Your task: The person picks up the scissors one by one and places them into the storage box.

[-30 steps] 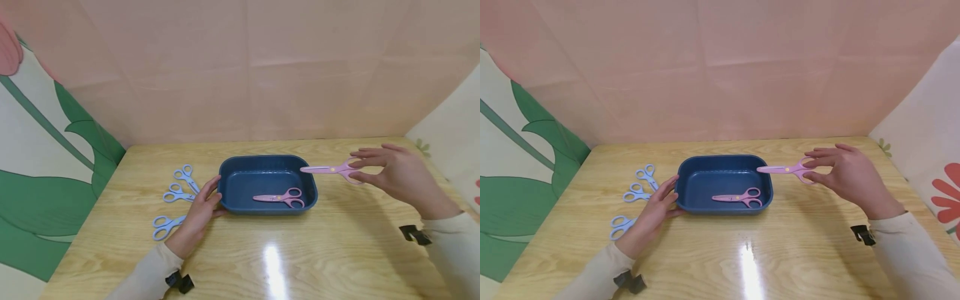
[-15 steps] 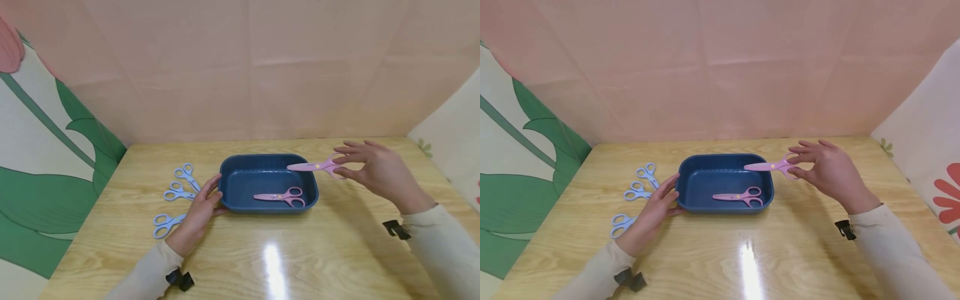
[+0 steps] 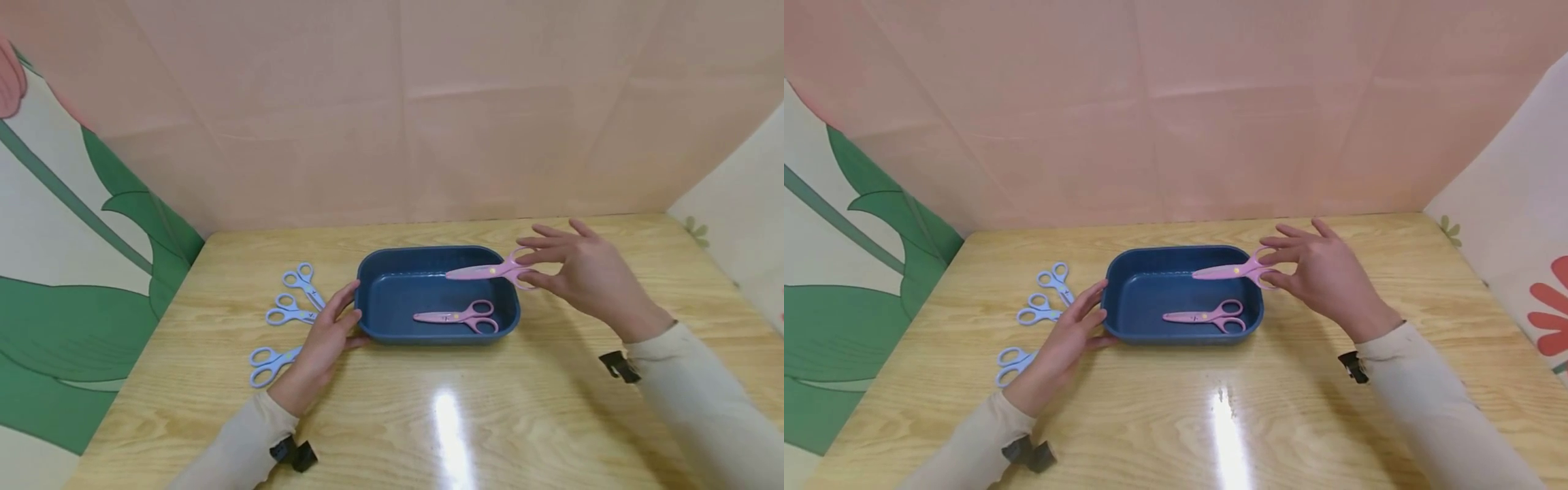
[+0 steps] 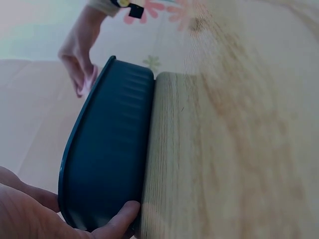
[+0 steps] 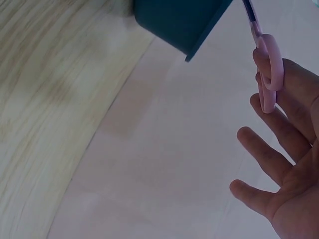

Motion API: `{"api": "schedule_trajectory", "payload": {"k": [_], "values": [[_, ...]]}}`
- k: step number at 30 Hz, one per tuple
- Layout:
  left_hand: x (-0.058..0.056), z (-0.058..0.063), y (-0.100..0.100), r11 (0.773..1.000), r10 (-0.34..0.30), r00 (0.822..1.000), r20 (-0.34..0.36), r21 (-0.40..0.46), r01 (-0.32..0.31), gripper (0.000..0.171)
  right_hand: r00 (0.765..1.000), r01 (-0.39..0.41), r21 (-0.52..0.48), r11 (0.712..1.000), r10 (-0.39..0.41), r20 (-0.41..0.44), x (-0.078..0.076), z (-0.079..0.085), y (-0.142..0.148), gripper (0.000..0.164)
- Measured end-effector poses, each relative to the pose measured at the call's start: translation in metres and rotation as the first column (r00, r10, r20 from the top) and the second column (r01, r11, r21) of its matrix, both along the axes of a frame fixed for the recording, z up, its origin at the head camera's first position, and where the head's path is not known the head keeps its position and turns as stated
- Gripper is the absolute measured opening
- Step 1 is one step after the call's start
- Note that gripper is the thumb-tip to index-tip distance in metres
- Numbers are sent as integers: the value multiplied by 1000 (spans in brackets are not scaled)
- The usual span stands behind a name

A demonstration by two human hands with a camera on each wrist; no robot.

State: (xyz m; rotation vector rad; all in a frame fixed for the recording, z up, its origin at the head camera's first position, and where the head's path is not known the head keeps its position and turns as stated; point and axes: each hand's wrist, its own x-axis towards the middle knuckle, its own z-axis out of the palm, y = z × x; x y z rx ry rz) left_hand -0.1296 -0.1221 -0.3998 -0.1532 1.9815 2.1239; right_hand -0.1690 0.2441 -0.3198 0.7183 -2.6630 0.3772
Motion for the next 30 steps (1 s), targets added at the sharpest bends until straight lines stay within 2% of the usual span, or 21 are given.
{"api": "schedule_trajectory", "payload": {"k": [9,22,30], "values": [[0,3,0,1000,0,1000,2,-4,0,50,999,-16,22,1000,15,48,-2,-3,-11,29],[1,4,0,1000,-3,1000,-6,-5,3,51,991,5,78,997,-15,130,-6,-8,-23,25],[2,3,1,1000,-10,1000,-17,5,10,51,994,-29,142,989,15,104,-10,-18,-27,22]]}}
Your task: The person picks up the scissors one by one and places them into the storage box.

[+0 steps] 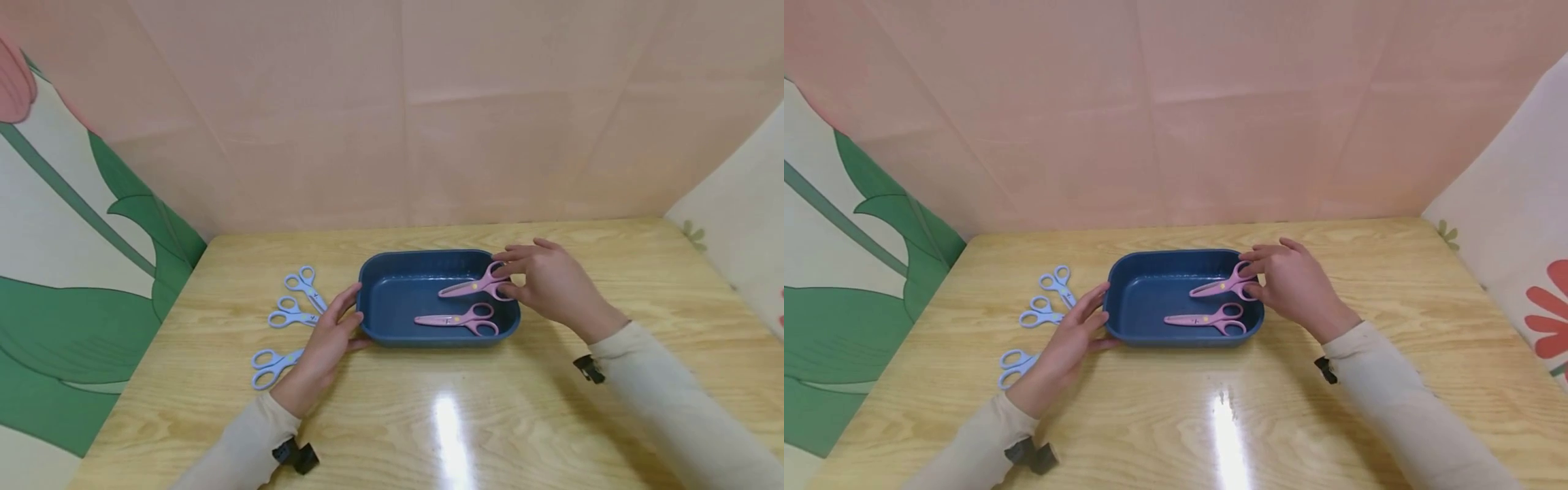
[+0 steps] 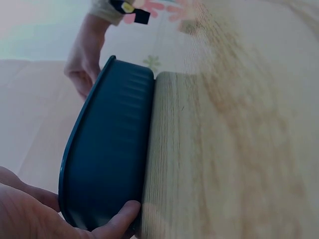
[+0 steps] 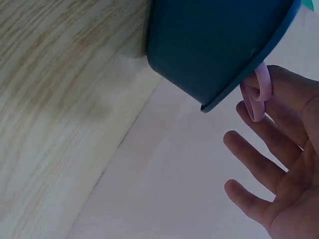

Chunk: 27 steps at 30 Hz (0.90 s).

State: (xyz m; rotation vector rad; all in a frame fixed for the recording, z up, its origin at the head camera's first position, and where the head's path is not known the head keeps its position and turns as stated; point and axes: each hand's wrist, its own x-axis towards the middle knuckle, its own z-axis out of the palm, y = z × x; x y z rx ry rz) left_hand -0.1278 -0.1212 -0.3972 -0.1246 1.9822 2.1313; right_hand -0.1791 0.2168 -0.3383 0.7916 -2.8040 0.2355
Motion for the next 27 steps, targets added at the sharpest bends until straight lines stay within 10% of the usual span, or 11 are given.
{"api": "schedule_trajectory", "payload": {"k": [27], "values": [[1,2,1,1000,-1,1000,17,-15,1,50,999,25,57,998,-27,25,-13,-2,-15,21]]}}
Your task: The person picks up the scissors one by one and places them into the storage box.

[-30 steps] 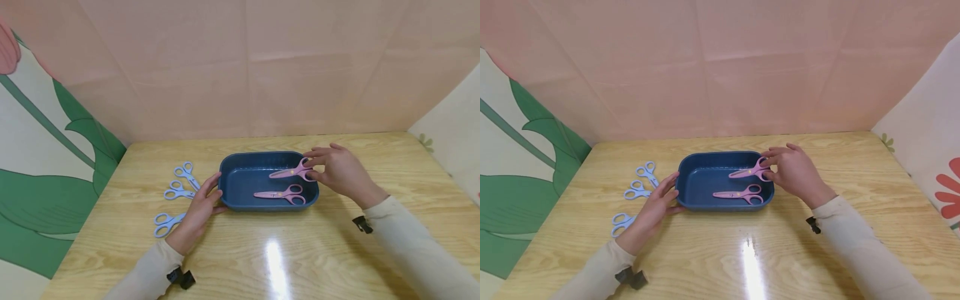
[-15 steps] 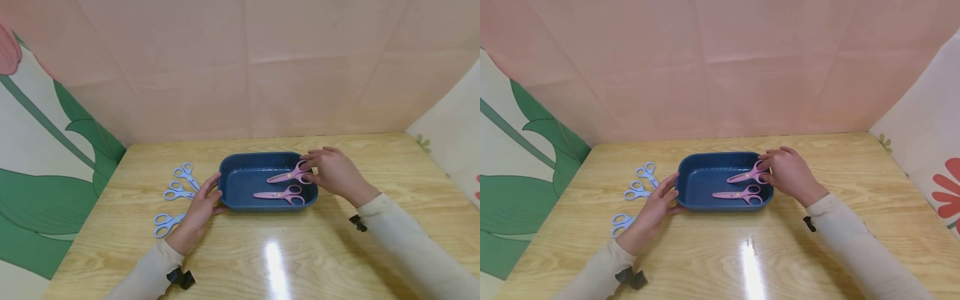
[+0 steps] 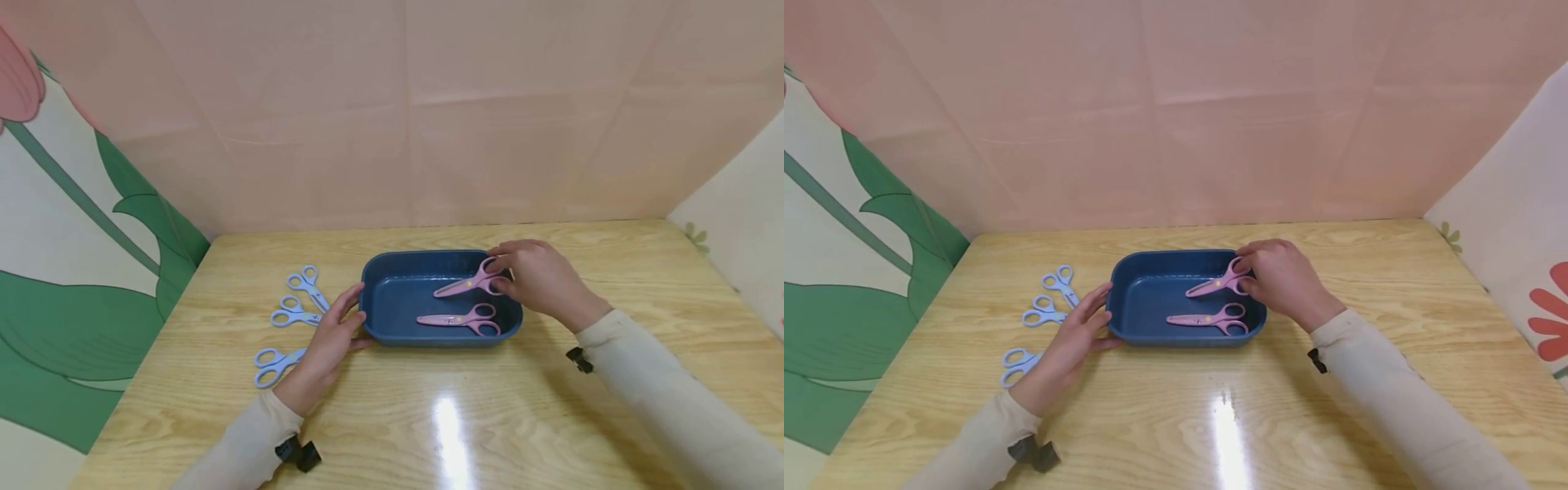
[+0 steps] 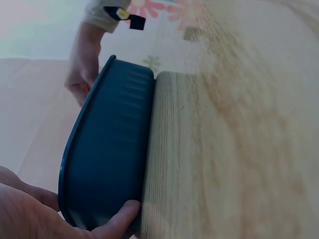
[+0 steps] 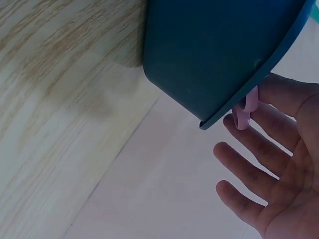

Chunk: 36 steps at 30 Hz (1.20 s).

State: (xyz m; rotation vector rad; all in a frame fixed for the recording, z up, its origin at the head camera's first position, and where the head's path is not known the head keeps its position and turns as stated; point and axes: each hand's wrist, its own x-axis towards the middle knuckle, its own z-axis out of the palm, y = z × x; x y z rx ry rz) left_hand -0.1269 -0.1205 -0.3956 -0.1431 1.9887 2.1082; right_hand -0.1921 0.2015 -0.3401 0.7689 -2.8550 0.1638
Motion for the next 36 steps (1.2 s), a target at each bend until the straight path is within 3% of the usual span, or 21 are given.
{"api": "schedule_trajectory", "payload": {"k": [6,23,36], "values": [[0,2,0,1000,-3,1000,9,-9,3,50,998,59,-37,998,-57,40,-3,-2,-2,20],[-1,0,-1,1000,-1,1000,12,-9,2,49,998,42,-54,998,-45,-45,-13,-15,-7,20],[-2,-1,-1,1000,-2,1000,10,-14,3,50,997,52,-51,997,-55,-52,-13,-24,-10,20]]}}
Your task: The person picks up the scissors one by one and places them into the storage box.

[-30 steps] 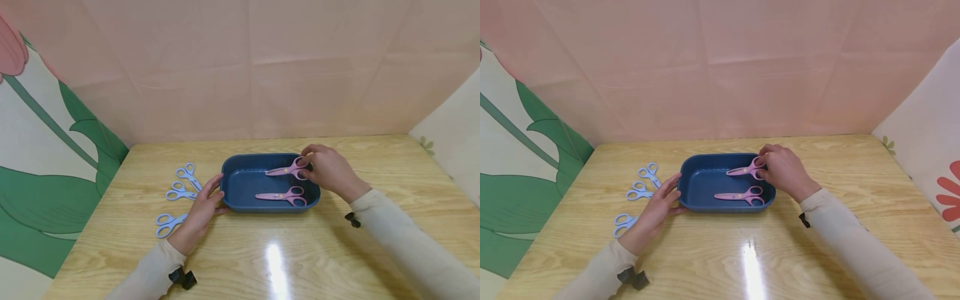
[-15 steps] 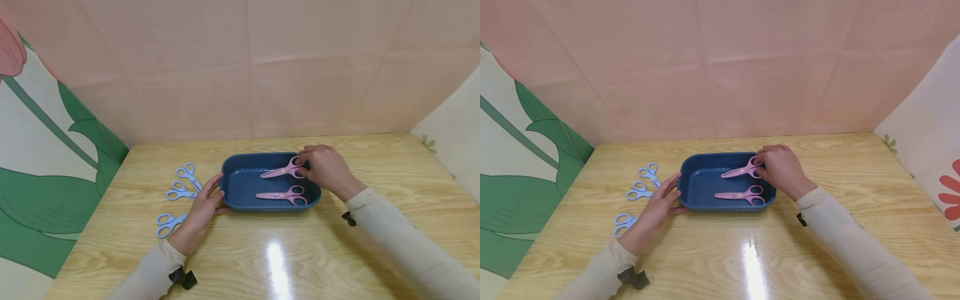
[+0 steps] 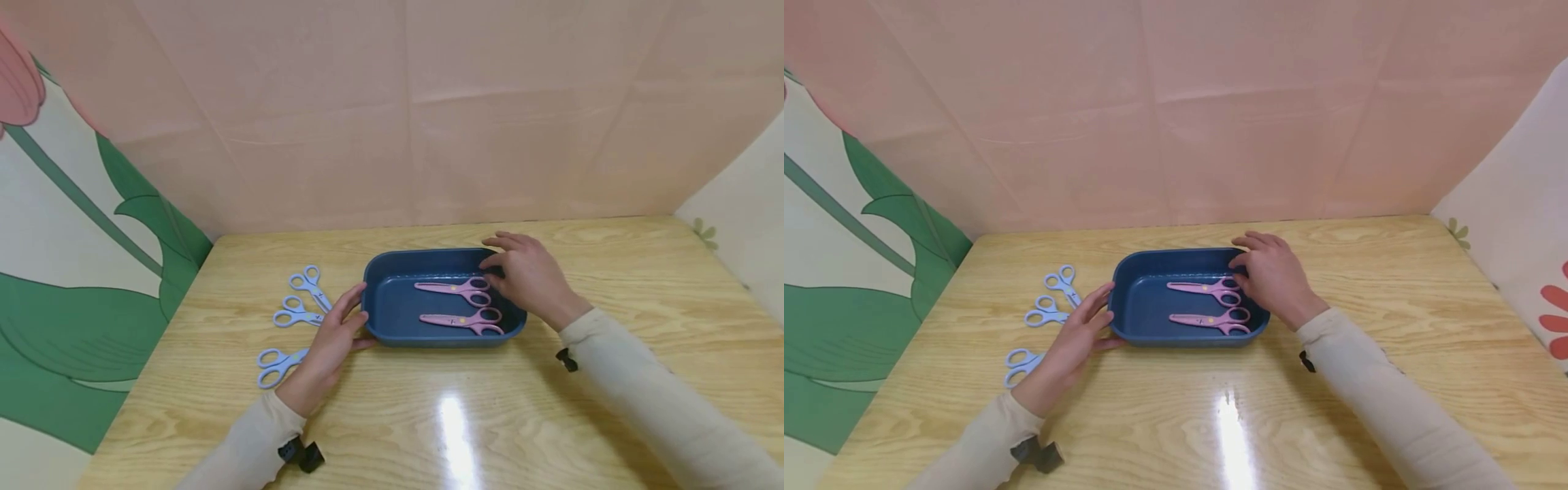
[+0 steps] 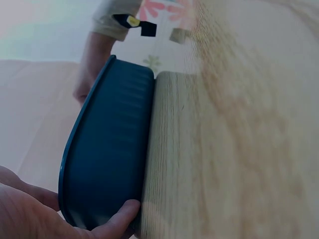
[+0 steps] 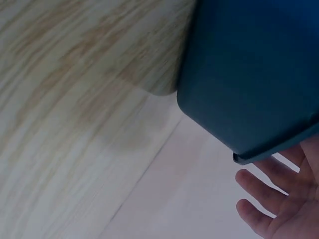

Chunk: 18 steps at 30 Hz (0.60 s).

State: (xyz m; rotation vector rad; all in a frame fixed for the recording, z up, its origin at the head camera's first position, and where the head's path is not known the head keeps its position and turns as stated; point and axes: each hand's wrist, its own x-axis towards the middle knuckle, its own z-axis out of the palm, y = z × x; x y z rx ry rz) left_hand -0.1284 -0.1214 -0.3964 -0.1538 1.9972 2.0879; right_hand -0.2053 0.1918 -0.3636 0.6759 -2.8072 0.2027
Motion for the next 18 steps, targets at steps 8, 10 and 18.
{"api": "schedule_trajectory", "payload": {"k": [8,10,18], "values": [[-1,0,0,1000,1,1000,1,-6,-1,49,1000,6,-85,996,-6,-3,3,0,11,24],[-1,-1,0,1000,0,1000,2,-7,0,49,1000,26,-103,994,-24,20,6,1,13,27],[0,-1,1,1000,13,1000,3,3,-13,49,987,99,-175,980,-73,146,21,9,18,37]]}}
